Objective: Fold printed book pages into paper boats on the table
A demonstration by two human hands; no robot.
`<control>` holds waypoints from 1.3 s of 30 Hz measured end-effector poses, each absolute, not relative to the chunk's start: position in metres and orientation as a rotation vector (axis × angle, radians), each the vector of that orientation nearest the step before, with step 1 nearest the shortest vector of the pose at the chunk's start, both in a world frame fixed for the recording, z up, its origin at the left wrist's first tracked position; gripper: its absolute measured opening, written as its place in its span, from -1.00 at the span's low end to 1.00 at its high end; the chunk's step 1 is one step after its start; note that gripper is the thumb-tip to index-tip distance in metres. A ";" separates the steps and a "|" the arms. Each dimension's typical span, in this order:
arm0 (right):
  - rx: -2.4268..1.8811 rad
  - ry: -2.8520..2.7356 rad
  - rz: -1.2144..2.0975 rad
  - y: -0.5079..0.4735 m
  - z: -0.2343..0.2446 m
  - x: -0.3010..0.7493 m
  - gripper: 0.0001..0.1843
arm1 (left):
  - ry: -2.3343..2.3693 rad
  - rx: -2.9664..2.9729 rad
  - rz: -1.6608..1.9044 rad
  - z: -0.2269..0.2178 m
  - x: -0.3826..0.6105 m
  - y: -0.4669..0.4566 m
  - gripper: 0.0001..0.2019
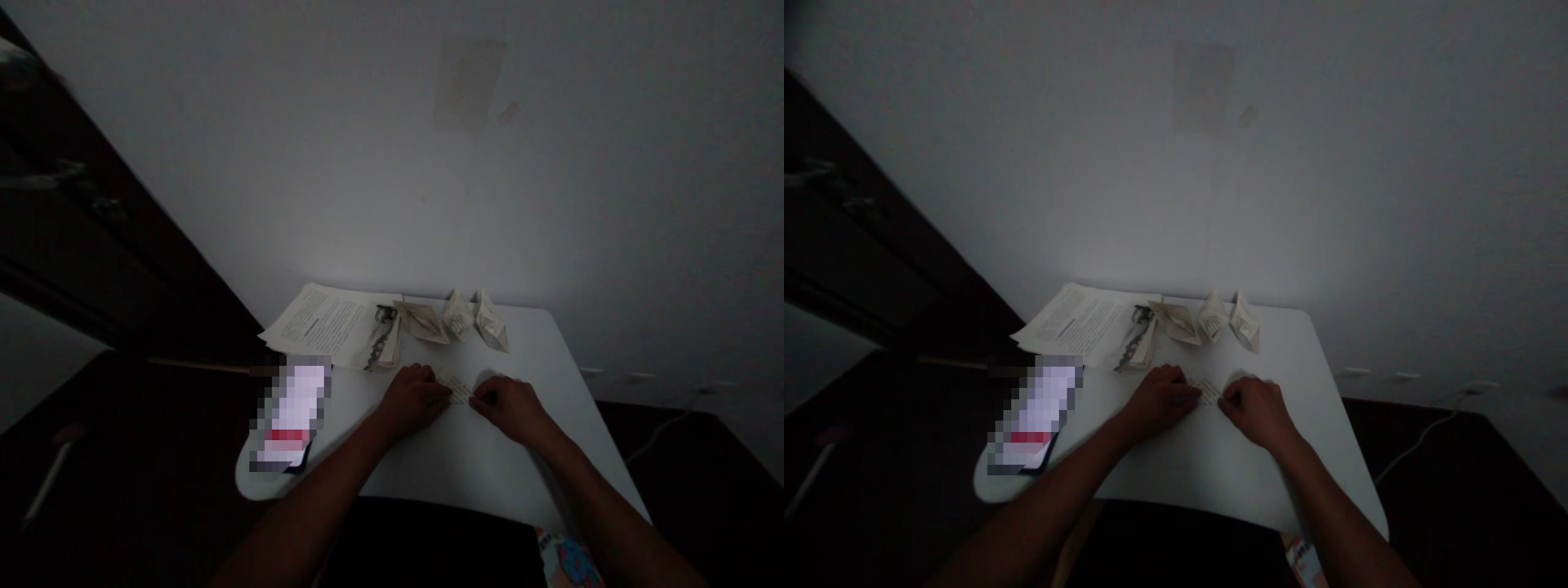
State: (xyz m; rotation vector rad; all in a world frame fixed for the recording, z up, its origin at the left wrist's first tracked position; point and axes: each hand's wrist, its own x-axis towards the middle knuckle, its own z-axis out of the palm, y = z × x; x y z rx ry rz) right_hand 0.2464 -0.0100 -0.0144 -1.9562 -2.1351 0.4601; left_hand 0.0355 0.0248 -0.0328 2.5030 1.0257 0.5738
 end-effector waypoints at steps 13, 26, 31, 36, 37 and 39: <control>-1.642 -1.995 0.578 -0.021 -0.023 0.251 -0.84 | 0.995 2.501 0.642 -0.036 0.035 0.022 -0.83; -1.386 -1.658 0.810 -0.010 -0.021 0.225 -0.86 | 0.847 1.363 0.854 -0.027 0.023 0.034 -0.18; -1.358 -1.302 0.953 -0.010 -0.036 0.215 -0.60 | 0.884 1.230 0.869 -0.019 0.027 0.031 -0.20; -1.420 -1.267 1.032 -0.011 -0.039 0.214 -0.74 | 0.910 1.258 0.851 -0.020 0.033 0.027 -0.24; -1.405 -1.259 1.041 -0.011 -0.038 0.215 -0.76 | 0.901 1.259 0.841 -0.021 0.034 0.027 -0.25; -1.370 -1.247 1.070 -0.011 -0.037 0.216 -0.79 | 0.858 1.245 0.821 -0.022 0.035 0.026 -0.28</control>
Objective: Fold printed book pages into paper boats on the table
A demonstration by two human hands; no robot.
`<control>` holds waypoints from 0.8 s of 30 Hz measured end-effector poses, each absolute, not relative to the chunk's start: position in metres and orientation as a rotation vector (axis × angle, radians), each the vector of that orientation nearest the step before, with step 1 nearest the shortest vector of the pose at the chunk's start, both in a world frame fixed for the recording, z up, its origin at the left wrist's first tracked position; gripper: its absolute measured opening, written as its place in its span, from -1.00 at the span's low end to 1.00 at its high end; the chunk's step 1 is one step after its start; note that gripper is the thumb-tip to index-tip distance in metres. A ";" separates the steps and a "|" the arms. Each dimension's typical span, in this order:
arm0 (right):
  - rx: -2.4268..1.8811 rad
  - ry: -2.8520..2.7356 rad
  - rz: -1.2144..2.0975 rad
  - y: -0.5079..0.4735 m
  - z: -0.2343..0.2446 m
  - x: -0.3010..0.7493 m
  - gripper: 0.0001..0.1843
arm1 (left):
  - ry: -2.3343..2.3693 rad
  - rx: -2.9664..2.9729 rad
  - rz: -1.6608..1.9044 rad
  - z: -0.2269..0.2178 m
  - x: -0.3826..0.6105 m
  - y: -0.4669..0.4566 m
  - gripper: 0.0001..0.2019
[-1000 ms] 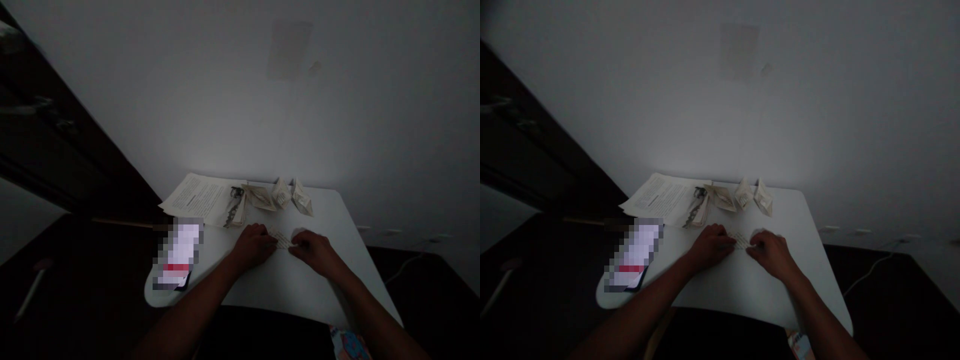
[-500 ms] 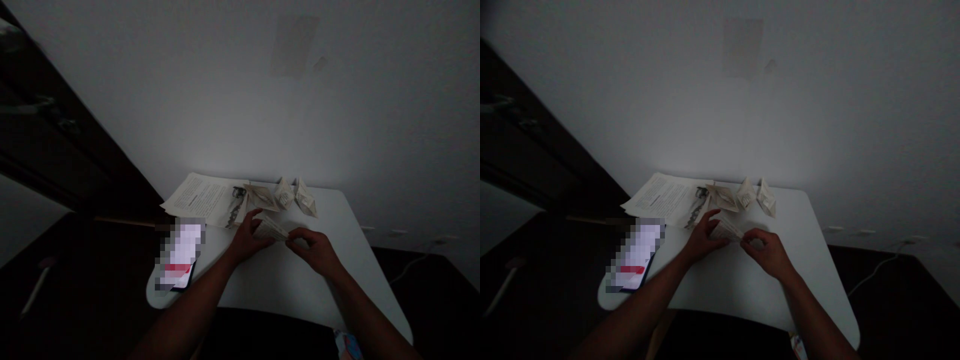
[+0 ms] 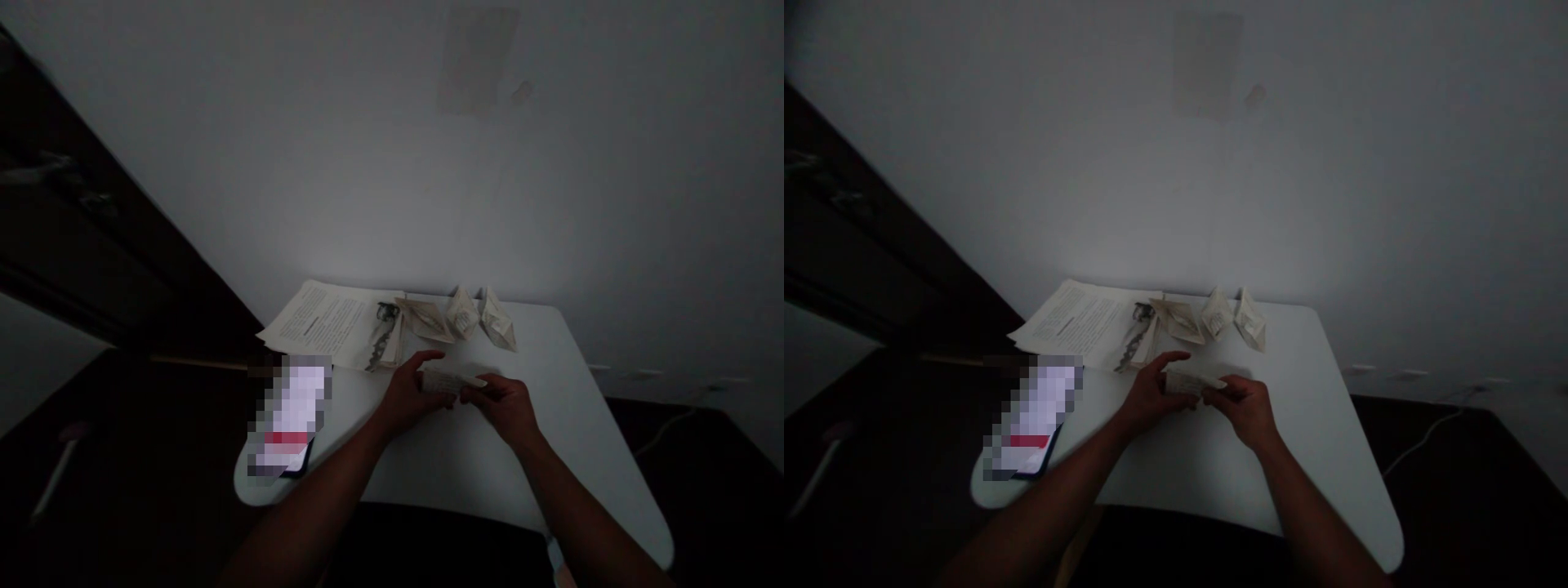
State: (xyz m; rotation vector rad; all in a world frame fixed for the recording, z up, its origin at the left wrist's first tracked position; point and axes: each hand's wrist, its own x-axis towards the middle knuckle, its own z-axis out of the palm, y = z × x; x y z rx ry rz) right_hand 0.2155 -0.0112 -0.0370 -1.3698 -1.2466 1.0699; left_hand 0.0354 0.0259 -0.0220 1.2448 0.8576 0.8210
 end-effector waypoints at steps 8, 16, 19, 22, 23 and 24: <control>-1.320 -1.217 1.082 -0.012 -0.036 0.218 -0.78 | 0.767 1.159 0.788 -0.023 0.037 0.026 -0.40; -1.251 -1.226 1.114 -0.012 -0.037 0.219 -0.76 | 0.709 1.110 0.772 -0.026 0.037 0.029 -0.37; -1.289 -1.223 1.102 -0.012 -0.039 0.219 -0.74 | 0.705 1.103 0.767 -0.027 0.036 0.029 -0.37; -1.311 -1.213 1.111 -0.012 -0.040 0.219 -0.75 | 0.729 1.121 0.786 -0.029 0.037 0.029 -0.38; -1.318 -1.208 1.113 -0.011 -0.040 0.219 -0.75 | 0.744 1.126 0.797 -0.029 0.038 0.029 -0.39; -1.330 -1.203 1.111 -0.011 -0.039 0.218 -0.76 | 0.762 1.134 0.808 -0.029 0.038 0.029 -0.41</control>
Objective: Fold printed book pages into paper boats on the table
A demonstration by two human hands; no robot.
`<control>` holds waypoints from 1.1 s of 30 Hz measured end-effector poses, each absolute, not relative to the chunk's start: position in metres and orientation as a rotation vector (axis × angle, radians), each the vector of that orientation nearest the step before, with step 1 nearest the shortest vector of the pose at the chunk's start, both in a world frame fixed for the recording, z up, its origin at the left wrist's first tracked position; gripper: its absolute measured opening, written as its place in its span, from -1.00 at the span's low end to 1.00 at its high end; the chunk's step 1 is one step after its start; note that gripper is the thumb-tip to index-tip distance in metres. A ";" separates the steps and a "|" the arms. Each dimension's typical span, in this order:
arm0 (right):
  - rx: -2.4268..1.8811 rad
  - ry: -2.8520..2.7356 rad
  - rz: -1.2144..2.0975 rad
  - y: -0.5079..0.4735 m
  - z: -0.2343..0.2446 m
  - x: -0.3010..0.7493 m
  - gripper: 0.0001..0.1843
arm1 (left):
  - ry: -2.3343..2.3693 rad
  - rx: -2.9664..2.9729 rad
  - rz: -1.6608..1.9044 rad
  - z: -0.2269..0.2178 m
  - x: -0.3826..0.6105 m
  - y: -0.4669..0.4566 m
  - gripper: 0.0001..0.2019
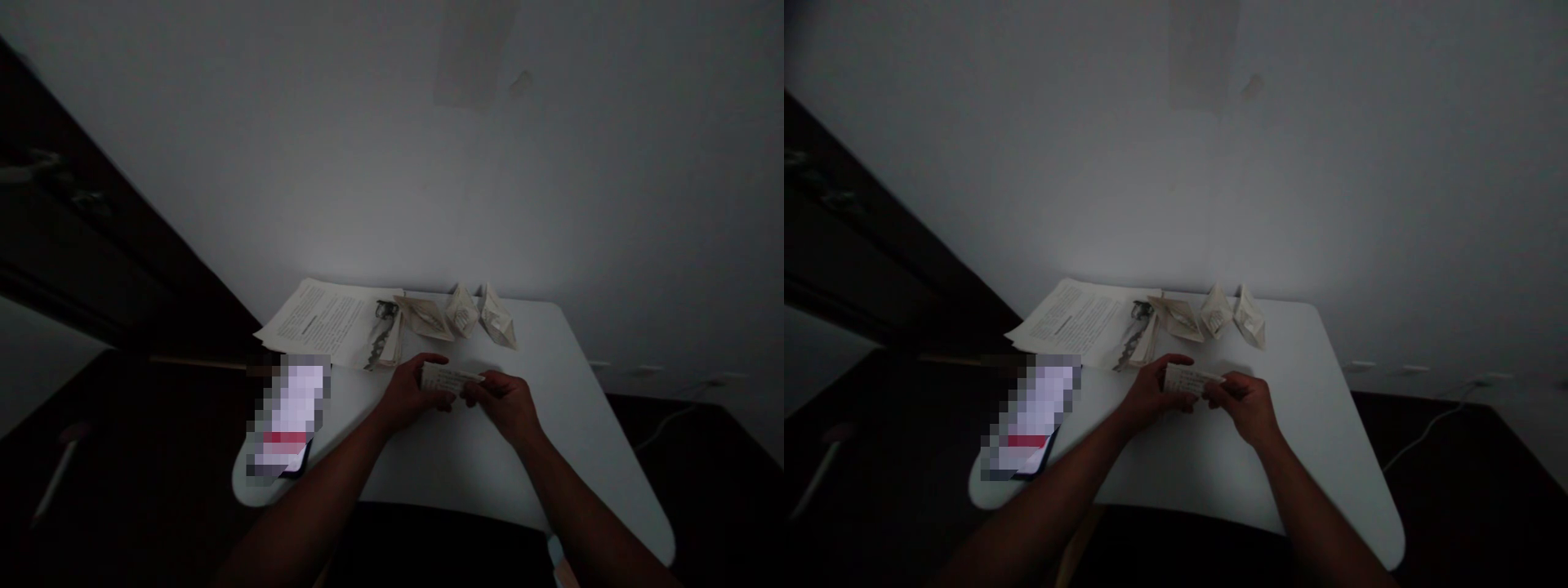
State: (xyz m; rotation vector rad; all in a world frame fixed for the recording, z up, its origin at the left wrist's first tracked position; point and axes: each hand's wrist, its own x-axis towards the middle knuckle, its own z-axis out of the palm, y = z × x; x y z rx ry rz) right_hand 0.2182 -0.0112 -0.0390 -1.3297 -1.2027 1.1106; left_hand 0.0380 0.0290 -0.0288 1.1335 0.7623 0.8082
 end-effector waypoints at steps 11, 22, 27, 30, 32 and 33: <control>-1.293 -1.323 1.134 -0.011 -0.040 0.218 -0.78 | 0.830 1.254 0.768 -0.023 0.040 0.024 -0.71; -1.173 -1.344 1.186 -0.013 -0.035 0.218 -0.63 | 0.771 1.148 0.754 -0.025 0.038 0.027 -0.66; -1.180 -1.348 1.176 -0.014 -0.037 0.217 -0.58 | 0.743 1.146 0.758 -0.026 0.037 0.027 -0.64; -1.141 -1.343 1.185 -0.014 -0.040 0.217 -0.57 | 0.721 1.147 0.758 -0.028 0.037 0.027 -0.64; -1.120 -1.339 1.192 -0.014 -0.041 0.217 -0.55 | 0.745 1.136 0.761 -0.027 0.037 0.028 -0.66; -1.115 -1.339 1.190 -0.014 -0.040 0.217 -0.55 | 0.758 1.133 0.763 -0.026 0.037 0.028 -0.66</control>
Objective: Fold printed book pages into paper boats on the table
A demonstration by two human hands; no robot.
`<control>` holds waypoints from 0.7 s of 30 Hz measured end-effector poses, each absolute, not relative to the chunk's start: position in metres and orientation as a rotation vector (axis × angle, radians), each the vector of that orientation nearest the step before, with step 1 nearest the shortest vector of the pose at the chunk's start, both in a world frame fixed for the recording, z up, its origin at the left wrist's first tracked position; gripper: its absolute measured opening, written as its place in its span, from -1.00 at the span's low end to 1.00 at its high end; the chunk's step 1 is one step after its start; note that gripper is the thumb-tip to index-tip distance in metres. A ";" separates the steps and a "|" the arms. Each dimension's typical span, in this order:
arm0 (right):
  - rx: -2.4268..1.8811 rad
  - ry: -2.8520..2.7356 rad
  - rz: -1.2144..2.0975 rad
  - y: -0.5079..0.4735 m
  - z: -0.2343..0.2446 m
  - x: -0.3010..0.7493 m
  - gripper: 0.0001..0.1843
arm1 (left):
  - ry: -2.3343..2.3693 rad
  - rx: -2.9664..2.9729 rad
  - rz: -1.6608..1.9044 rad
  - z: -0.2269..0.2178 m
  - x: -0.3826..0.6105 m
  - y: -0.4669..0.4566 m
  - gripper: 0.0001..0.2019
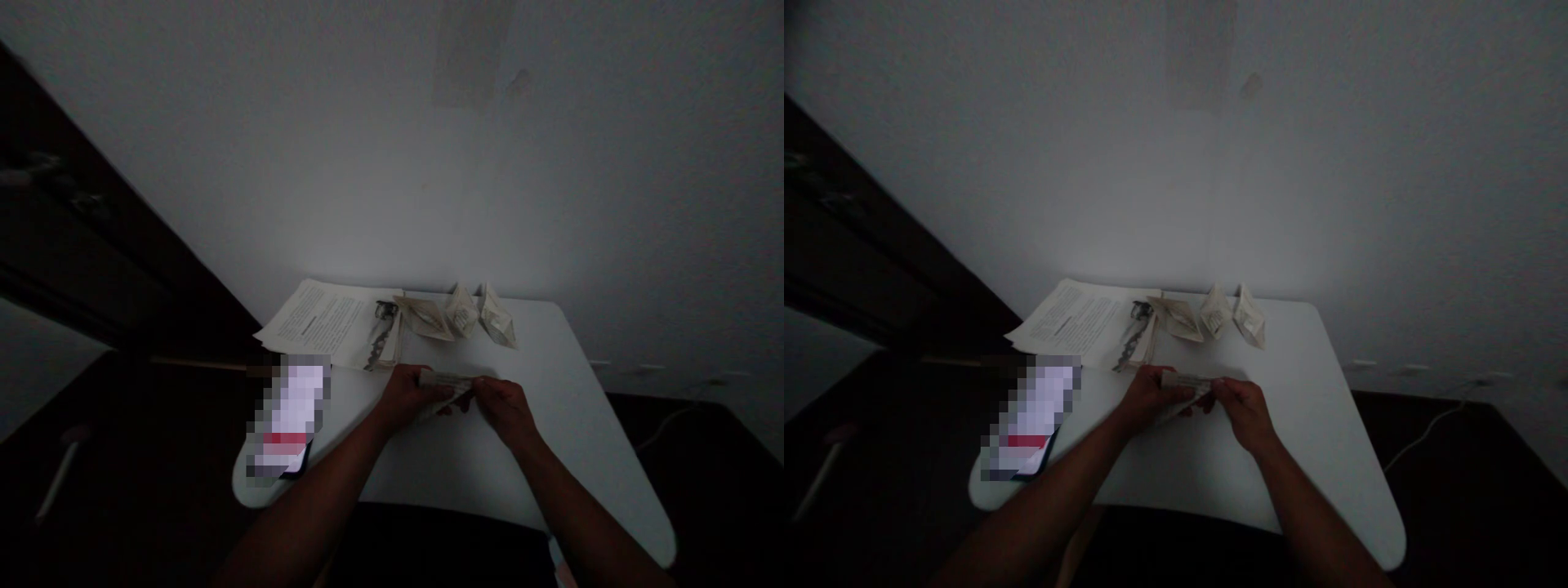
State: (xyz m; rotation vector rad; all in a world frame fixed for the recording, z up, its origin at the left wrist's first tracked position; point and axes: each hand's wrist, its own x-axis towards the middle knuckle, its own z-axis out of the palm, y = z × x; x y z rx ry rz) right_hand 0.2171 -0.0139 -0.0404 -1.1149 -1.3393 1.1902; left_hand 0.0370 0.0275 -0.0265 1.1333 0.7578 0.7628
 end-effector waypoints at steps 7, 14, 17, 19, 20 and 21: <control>-1.147 -1.363 1.149 -0.016 -0.033 0.216 -0.50 | 0.663 1.078 0.727 -0.022 0.037 0.027 -0.66; -1.309 -1.367 1.063 -0.017 -0.033 0.216 -0.48 | 0.736 1.043 0.701 -0.028 0.034 0.029 -0.65; -1.301 -1.362 1.053 -0.017 -0.037 0.217 -0.50 | 0.733 1.047 0.690 -0.029 0.034 0.029 -0.65; -1.284 -1.359 1.067 -0.016 -0.039 0.217 -0.50 | 0.724 1.055 0.692 -0.029 0.034 0.029 -0.65; -1.282 -1.359 1.073 -0.016 -0.040 0.218 -0.50 | 0.721 1.060 0.692 -0.028 0.034 0.029 -0.65; -1.282 -1.361 1.079 -0.016 -0.040 0.218 -0.50 | 0.723 1.065 0.689 -0.028 0.034 0.028 -0.65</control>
